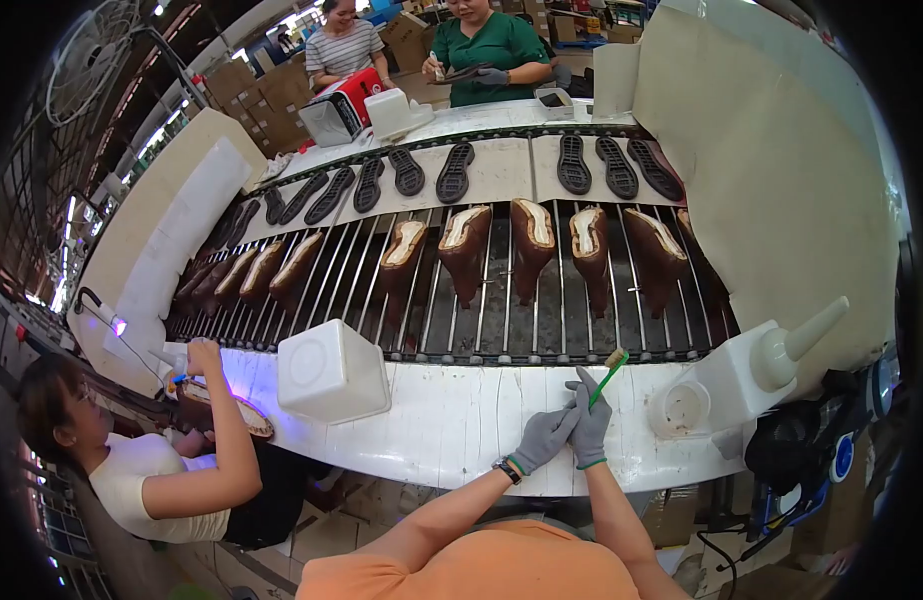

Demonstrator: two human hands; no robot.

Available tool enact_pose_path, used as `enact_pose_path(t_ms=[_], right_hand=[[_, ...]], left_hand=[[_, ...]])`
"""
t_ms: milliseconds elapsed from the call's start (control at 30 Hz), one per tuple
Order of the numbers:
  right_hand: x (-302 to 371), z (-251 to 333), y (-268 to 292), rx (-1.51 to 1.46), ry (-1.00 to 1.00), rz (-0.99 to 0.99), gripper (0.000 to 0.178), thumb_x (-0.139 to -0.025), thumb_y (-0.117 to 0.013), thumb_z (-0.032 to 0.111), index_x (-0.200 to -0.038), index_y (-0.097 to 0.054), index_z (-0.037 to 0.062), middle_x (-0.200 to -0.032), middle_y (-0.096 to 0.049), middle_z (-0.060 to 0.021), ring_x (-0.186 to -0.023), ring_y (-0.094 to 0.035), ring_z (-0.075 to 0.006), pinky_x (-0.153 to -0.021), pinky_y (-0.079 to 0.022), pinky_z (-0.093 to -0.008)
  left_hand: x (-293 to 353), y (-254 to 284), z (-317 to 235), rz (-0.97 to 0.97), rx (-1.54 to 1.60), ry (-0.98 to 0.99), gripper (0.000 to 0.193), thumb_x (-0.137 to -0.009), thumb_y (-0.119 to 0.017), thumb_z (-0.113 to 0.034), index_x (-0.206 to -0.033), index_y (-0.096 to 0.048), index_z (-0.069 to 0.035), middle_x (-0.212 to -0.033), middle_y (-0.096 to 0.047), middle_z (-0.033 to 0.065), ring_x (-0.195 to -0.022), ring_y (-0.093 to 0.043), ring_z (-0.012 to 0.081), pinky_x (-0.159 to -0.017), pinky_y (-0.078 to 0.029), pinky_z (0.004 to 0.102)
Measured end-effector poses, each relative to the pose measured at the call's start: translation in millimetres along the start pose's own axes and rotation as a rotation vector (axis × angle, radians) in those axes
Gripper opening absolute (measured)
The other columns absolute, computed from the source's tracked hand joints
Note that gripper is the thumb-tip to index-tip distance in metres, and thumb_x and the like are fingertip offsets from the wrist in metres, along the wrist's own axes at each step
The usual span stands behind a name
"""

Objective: Apply glue or finish to the edges of shoe uppers and soles using a brush.

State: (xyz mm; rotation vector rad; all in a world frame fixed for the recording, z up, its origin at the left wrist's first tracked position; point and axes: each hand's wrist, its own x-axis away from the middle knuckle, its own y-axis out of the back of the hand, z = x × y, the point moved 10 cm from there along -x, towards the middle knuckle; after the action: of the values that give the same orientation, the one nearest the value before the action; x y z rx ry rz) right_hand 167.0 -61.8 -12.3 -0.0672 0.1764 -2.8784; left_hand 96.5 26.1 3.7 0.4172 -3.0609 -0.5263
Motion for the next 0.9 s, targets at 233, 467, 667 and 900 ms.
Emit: enact_pose_path(t_ms=[233,467,667,900], right_hand=[[3,8,-1,0.034,0.030,0.001,0.035,-0.101,-0.050,0.018,-0.130,-0.058,0.0019,-0.094,-0.069,-0.0067,-0.063,-0.052,-0.0047,-0.056,-0.043,-0.0225],[1,6,3,0.063,0.036,-0.021,0.034,-0.098,-0.051,0.012,-0.129,-0.059,0.0036,-0.094,-0.070,-0.0073,-0.062,-0.054,-0.0067,-0.057,-0.046,-0.0252],[-3,9,2,0.048,0.026,-0.023,0.034,-0.100,-0.050,0.015,-0.129,-0.058,0.0013,-0.094,-0.070,-0.0077,-0.062,-0.053,-0.0058,-0.057,-0.045,-0.0240],[-3,3,5,0.031,0.005,-0.034,0.034,-0.099,-0.050,0.014,-0.130,-0.058,0.0007,-0.094,-0.070,-0.0065,-0.061,-0.051,-0.0046,-0.055,-0.044,-0.0232]], left_hand=[[2,0,0,-0.011,-0.001,-0.007,0.042,-0.099,-0.050,-0.034,-0.082,-0.067,0.000,-0.062,-0.061,0.0166,-0.056,-0.061,0.0307,-0.052,-0.044,0.0392],[1,-1,-4,-0.023,-0.012,0.022,0.040,-0.099,-0.051,-0.033,-0.081,-0.066,0.000,-0.063,-0.060,0.0170,-0.057,-0.061,0.0325,-0.053,-0.043,0.0402],[-2,0,-7,-0.035,0.008,0.017,0.043,-0.101,-0.049,-0.030,-0.076,-0.061,0.003,-0.056,-0.053,0.0094,-0.051,-0.049,0.0143,-0.050,-0.040,0.0327],[-2,-5,3,-0.004,-0.011,0.063,0.040,-0.099,-0.050,-0.032,-0.079,-0.063,0.000,-0.061,-0.058,0.0159,-0.055,-0.059,0.0292,-0.052,-0.042,0.0378]])
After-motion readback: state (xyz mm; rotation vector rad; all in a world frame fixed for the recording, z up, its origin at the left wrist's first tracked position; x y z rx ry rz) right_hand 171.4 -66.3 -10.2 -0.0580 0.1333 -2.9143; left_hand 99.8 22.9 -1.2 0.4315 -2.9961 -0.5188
